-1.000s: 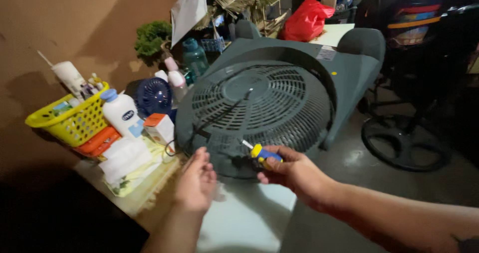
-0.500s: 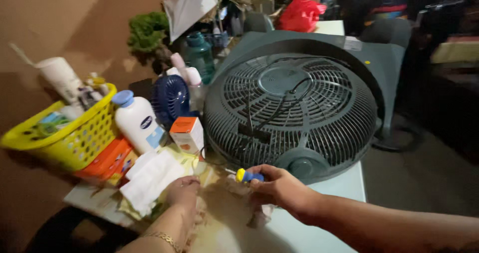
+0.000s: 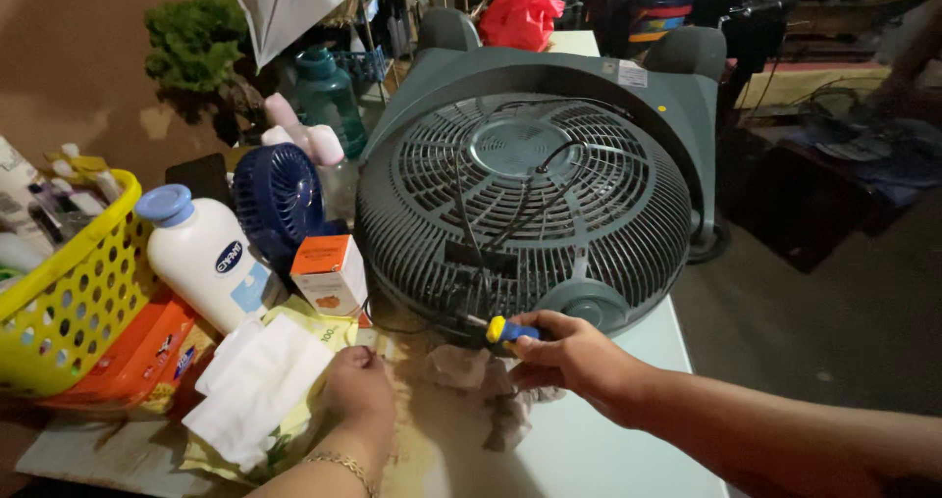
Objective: The person uses a screwdriver to loosen screws on the front grill of a grey table fan. They then remove the grill, rotate the fan to inspect the blades, and reattach the grill, tightening the screws to secure it.
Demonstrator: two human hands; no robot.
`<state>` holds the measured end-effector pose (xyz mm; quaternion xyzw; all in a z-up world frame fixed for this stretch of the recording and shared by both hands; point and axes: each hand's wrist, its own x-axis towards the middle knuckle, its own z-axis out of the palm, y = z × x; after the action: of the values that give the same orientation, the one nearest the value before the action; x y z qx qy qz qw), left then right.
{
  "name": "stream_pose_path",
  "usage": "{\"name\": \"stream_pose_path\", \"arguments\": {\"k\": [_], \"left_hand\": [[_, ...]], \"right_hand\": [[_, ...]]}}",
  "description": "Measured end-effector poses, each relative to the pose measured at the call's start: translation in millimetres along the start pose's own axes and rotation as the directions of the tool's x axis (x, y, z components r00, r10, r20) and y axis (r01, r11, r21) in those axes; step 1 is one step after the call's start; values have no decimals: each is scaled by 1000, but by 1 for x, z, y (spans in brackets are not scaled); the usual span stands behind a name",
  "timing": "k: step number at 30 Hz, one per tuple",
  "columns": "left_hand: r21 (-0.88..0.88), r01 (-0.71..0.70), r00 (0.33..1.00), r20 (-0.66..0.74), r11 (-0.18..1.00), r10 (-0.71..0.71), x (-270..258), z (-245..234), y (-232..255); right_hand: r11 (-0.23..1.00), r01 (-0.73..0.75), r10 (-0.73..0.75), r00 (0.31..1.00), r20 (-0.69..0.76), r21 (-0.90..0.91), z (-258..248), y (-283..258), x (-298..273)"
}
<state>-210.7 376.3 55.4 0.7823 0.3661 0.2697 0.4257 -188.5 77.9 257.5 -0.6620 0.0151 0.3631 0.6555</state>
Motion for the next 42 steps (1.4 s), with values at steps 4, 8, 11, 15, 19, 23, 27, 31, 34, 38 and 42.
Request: {"name": "stream_pose_path", "arguments": {"k": [4, 8, 11, 15, 19, 23, 27, 31, 34, 38, 42], "left_hand": [[55, -152, 984, -82, 987, 156, -3, -4, -1], [-10, -152, 988, -42, 988, 151, 2, -2, -12], [50, -239, 969, -49, 970, 242, 3, -5, -23], [-145, -152, 988, -8, 978, 153, -5, -16, -24], [-274, -144, 989, -7, 951, 148, -13, -26, 0], [-194, 50, 981, 196, 980, -11, -32, -36, 49], [-314, 424, 799, 571, 850, -188, -50, -24, 102], [-175, 580, 680, 642, 795, -355, -49, -13, 115], [-233, 714, 613, 665, 660, -428, -27, 11, 98], [-287, 825, 526, 704, 486, -477, 6, 41, 69], [-394, 837, 544, 670, 379, -506, 15, 47, 57]], "right_hand": [[994, -62, 62, 998, -3, 90, -7, -2, -3], [986, -46, 44, 999, 12, 162, -27, 2, -13], [969, -56, 70, 997, -46, 242, -48, 7, -22], [909, -61, 145, 974, -175, 412, -77, 22, -24], [828, 10, 59, 993, -105, 561, -113, 45, -23], [776, 47, 72, 984, -163, 629, -129, 57, -13], [771, 63, 155, 947, -282, 634, -117, 60, -13], [755, 97, 168, 927, -335, 648, -94, 48, -29], [540, 135, 327, 876, -355, 831, -81, 36, -37], [496, 94, 416, 847, -331, 863, -85, 29, -30], [449, 77, 251, 945, -208, 890, -104, 35, -1]]}}
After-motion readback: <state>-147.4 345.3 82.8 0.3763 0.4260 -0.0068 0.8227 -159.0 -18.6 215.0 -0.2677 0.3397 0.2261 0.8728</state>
